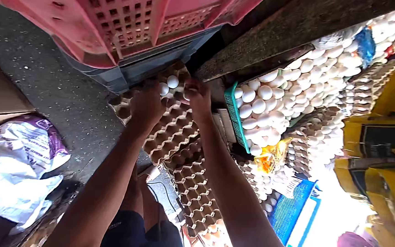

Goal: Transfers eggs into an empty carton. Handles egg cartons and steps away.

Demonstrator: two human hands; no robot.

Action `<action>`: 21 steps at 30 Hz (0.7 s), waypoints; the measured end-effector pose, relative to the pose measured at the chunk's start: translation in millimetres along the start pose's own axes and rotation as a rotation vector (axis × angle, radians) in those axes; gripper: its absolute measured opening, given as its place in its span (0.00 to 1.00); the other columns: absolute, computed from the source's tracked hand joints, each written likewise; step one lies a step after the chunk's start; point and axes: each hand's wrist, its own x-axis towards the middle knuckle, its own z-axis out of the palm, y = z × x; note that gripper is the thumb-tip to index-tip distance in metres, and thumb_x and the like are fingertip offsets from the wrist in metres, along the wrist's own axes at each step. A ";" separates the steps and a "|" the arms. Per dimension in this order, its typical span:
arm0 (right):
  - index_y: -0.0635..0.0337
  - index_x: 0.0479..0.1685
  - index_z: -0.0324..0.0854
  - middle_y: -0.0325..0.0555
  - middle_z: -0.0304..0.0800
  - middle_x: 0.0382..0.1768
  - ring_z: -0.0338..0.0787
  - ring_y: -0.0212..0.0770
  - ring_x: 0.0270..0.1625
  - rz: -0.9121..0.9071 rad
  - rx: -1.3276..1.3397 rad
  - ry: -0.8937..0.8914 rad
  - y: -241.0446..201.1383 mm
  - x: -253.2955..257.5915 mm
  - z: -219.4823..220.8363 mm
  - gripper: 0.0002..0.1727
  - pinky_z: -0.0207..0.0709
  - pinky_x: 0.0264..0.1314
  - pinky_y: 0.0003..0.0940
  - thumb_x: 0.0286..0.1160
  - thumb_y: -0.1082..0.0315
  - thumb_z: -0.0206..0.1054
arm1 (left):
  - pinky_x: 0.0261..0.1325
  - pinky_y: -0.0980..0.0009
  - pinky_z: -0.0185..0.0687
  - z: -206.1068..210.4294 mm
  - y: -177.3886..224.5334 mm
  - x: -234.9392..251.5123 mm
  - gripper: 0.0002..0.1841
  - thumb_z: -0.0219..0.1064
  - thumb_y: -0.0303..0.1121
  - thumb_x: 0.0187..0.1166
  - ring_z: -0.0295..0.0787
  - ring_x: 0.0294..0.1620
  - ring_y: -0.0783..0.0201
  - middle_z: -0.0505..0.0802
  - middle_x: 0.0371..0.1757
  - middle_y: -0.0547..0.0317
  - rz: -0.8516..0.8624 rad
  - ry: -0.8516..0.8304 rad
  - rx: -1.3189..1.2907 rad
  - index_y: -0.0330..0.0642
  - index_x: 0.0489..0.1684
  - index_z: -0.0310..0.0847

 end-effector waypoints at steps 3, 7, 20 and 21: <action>0.51 0.60 0.90 0.53 0.85 0.66 0.89 0.49 0.63 0.001 -0.609 -0.042 -21.4 25.6 15.7 0.24 0.86 0.61 0.54 0.64 0.52 0.78 | 0.48 0.26 0.80 6.1 10.1 4.8 0.26 0.66 0.48 0.82 0.89 0.56 0.28 0.89 0.64 0.35 -0.043 0.043 0.095 0.42 0.71 0.78; 0.47 0.44 0.93 0.53 0.85 0.62 0.88 0.50 0.59 -0.032 -0.761 -0.057 -25.6 28.8 27.0 0.20 0.86 0.55 0.57 0.62 0.44 0.75 | 0.51 0.27 0.80 6.4 -1.3 4.5 0.26 0.67 0.49 0.78 0.89 0.57 0.31 0.91 0.60 0.37 -0.043 0.088 -0.010 0.44 0.69 0.80; 0.47 0.53 0.83 0.35 0.89 0.36 0.86 0.33 0.28 0.191 -0.294 0.578 -19.5 -99.1 -268.7 0.20 0.81 0.28 0.33 0.76 0.43 0.68 | 0.55 0.52 0.91 33.3 91.7 -29.9 0.25 0.72 0.47 0.76 0.93 0.53 0.58 0.93 0.56 0.52 0.504 0.130 -0.526 0.40 0.65 0.79; 0.49 0.59 0.79 0.37 0.86 0.39 0.85 0.33 0.31 0.263 -0.361 0.600 -28.3 -96.5 -265.0 0.24 0.80 0.33 0.34 0.77 0.42 0.66 | 0.51 0.51 0.91 36.1 116.2 -27.7 0.24 0.72 0.47 0.75 0.93 0.50 0.57 0.93 0.54 0.53 0.557 0.102 -0.498 0.41 0.64 0.79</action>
